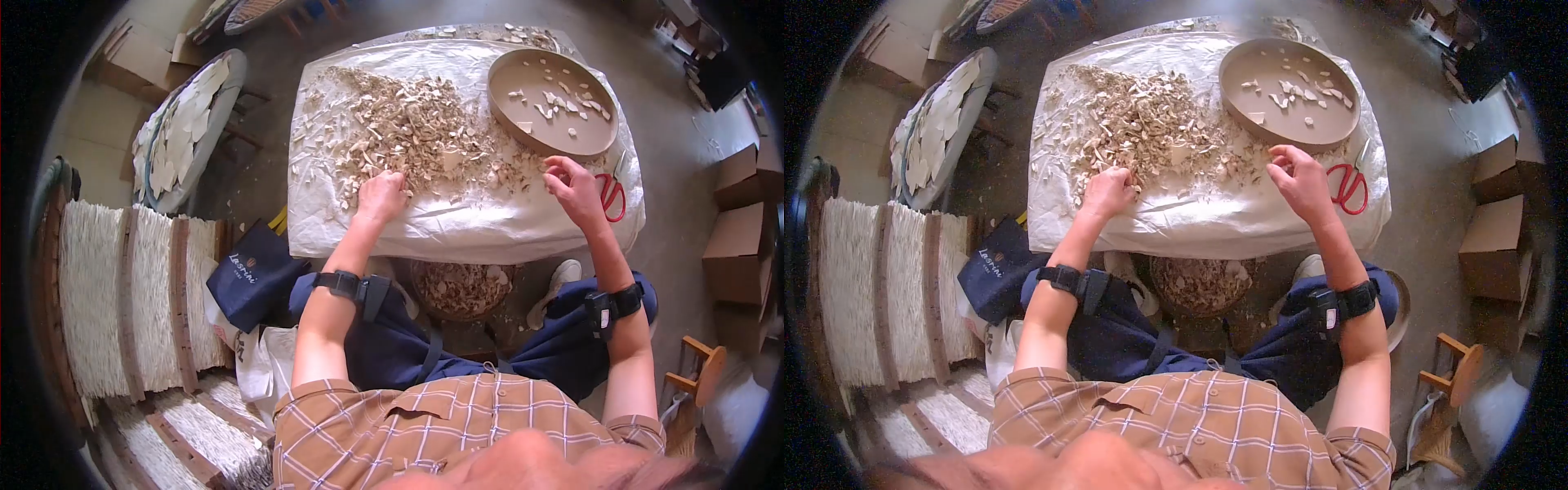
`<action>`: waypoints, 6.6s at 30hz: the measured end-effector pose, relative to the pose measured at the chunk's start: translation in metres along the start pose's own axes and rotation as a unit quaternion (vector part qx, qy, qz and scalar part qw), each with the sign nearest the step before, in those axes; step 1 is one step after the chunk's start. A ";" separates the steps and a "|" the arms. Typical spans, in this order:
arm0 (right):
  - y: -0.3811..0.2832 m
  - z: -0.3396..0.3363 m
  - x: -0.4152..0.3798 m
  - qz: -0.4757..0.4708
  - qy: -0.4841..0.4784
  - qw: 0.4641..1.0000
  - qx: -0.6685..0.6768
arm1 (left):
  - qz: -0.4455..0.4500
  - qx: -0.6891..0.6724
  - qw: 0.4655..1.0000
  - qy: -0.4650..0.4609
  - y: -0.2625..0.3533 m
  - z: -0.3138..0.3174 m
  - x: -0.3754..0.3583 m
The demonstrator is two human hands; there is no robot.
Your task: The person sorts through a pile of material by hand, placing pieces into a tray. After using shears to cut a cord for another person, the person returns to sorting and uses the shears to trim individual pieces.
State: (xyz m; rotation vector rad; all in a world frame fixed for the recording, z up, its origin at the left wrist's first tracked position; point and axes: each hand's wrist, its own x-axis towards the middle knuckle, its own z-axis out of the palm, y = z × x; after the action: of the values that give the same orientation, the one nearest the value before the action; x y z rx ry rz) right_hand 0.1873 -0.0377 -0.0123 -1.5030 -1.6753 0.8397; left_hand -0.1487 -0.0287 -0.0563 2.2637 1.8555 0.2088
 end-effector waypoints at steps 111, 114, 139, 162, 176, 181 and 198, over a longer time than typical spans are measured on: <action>-0.013 0.015 0.001 0.252 -0.019 0.789 0.560 | 0.055 -0.051 0.991 0.107 0.063 0.030 0.064; -0.012 0.017 0.000 0.259 -0.034 0.795 0.548 | 0.040 -0.036 0.993 0.110 0.063 0.033 0.068; -0.028 0.057 -0.004 0.312 -0.117 0.801 0.498 | 0.324 -0.249 0.898 0.166 0.094 -0.009 0.033; -0.018 0.047 -0.002 0.247 -0.021 0.835 0.491 | 0.094 -0.519 0.745 -0.408 0.078 -0.012 0.009; -0.036 0.058 -0.011 0.161 -0.147 0.897 0.383 | -0.013 -0.658 0.735 -0.164 0.090 -0.005 0.015; -0.032 0.056 -0.009 0.180 -0.127 0.897 0.384 | -0.025 -0.686 0.711 -0.151 0.093 -0.009 0.013; -0.031 0.057 -0.009 0.118 -0.185 0.928 0.300 | 0.005 -0.695 0.688 -0.211 0.095 -0.007 0.016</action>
State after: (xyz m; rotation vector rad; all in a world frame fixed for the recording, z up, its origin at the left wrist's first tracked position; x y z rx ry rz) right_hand 0.1230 -0.0500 -0.0164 -1.1632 -1.3047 1.6778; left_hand -0.0568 -0.0302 -0.0262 1.0419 0.7853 0.7121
